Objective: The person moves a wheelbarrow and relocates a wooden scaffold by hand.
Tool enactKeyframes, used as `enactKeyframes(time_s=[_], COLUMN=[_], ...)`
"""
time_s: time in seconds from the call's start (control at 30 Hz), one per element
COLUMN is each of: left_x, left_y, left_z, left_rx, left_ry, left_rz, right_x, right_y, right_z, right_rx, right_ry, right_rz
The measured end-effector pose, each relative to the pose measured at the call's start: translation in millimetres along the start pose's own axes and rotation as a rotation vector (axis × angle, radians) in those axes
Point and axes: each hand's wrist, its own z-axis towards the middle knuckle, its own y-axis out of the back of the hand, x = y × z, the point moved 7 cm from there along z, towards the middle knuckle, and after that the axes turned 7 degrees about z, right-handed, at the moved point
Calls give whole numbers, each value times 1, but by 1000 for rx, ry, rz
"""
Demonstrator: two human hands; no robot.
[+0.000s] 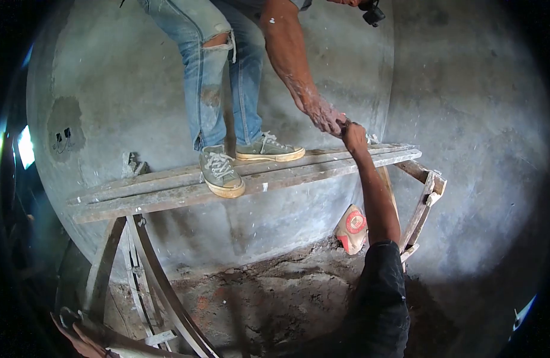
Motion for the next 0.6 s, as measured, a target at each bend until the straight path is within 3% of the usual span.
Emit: enactKeyframes(time_s=[0.07,0.13,0.2,0.33,0.37,0.4,0.43,0.47,0.5,0.6], left_x=[27,26,31,9,6,8,8,9,9,14], left_y=[-12,-14,-8,3,5,5,5,4,4,4], left_z=[-4,-5,-3,1,2,3,3,4,4,4], left_rx=[154,109,77,35,54,75,74,81,66,45], left_ry=[204,124,117,159,178,195,174,151,143,102], left_rz=[17,-149,49,-51,-42,-46,-51,-61,-57,-20], right_x=[-6,-27,-56,-101,-122,-124,-122,-124,-119,-124], right_y=[-4,-15,-39,-81,-100,-104,-114,-128,-128,-155], right_z=[-2,-7,-15,-39,-44,-46,-52,-56,-67,-79], right_rx=[23,86,37,146,47,131,139,262,136,115], right_ry=[55,-6,67,41,117,-59,10,-109,-49,-10], right_rz=[18,-40,-12,-88,-5,-1,-23,-107,66,219])
